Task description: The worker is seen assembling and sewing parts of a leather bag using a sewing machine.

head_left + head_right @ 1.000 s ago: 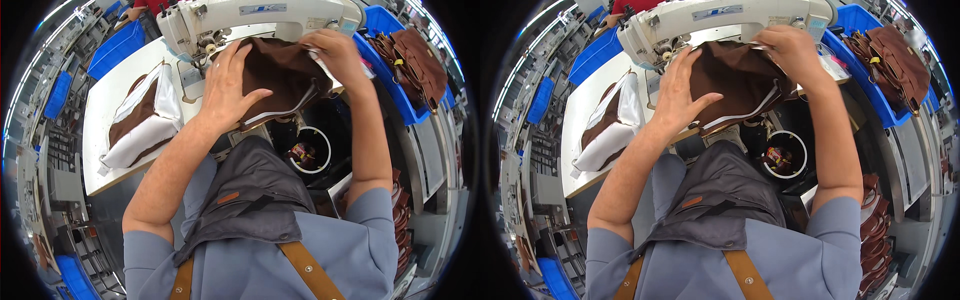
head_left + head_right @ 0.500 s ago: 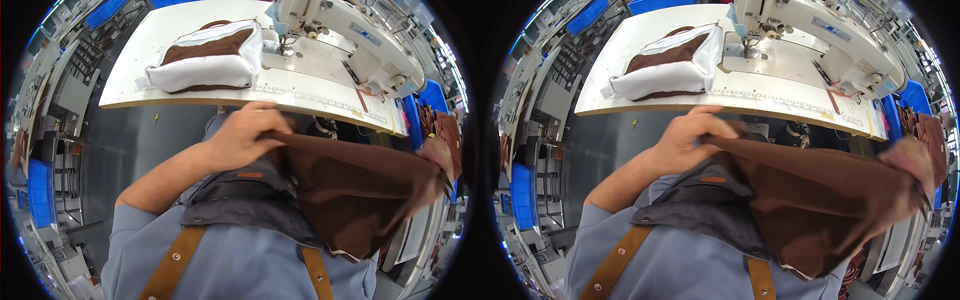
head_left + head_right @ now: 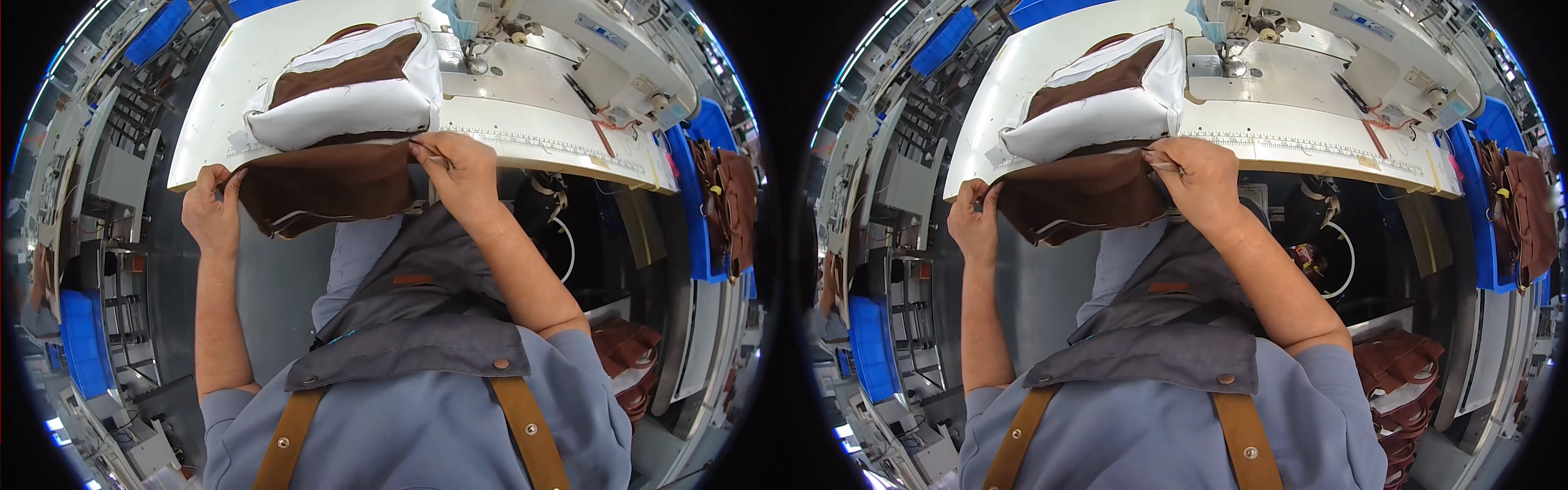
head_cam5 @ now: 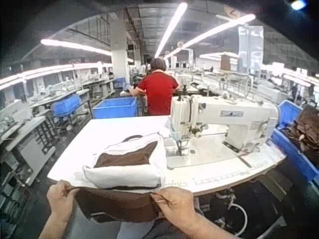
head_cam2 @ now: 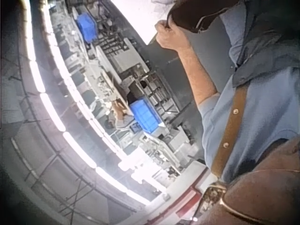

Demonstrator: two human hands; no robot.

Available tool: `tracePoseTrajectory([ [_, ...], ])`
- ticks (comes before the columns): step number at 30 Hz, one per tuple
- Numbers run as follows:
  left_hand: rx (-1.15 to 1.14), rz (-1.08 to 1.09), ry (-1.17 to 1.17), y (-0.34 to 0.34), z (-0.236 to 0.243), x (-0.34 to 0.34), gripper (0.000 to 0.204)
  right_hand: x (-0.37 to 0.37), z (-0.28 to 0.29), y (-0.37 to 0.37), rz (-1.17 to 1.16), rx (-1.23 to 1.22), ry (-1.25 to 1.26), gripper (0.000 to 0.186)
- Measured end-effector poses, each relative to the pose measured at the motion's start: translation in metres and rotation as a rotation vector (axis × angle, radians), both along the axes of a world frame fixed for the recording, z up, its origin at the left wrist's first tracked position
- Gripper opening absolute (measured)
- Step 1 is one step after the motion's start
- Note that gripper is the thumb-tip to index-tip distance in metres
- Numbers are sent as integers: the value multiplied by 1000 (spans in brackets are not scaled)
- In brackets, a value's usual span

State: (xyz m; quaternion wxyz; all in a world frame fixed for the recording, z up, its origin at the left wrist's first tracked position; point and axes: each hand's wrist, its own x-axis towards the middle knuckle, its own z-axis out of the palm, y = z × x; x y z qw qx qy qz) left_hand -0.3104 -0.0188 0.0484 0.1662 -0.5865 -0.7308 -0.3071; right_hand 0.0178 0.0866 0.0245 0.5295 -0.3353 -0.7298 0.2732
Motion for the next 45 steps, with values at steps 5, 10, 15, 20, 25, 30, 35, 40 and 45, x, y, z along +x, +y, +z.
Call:
tracePoseTrajectory([
  [5,287,-301,121,24,-15,99,29,8,8,15,-239,297,-150,13],
  [10,265,-557,-168,55,-31,186,82,1,4,21,-218,250,-74,14],
  [15,173,-528,-282,85,-43,182,55,19,1,31,-46,1,-39,13],
  [20,154,-650,-432,88,-29,176,33,18,3,36,-3,-39,31,18],
  [25,65,-555,-321,96,-11,169,18,17,5,37,-28,121,5,28],
  [30,94,-645,-350,94,-10,166,15,28,9,38,50,-76,-53,53],
  [35,101,-641,-293,102,-14,168,18,24,6,46,53,-98,-3,43],
  [40,93,-644,-249,106,-12,165,24,27,10,49,66,-207,3,32],
  [45,31,-662,-119,108,-2,167,25,27,20,41,6,-106,-55,20],
])
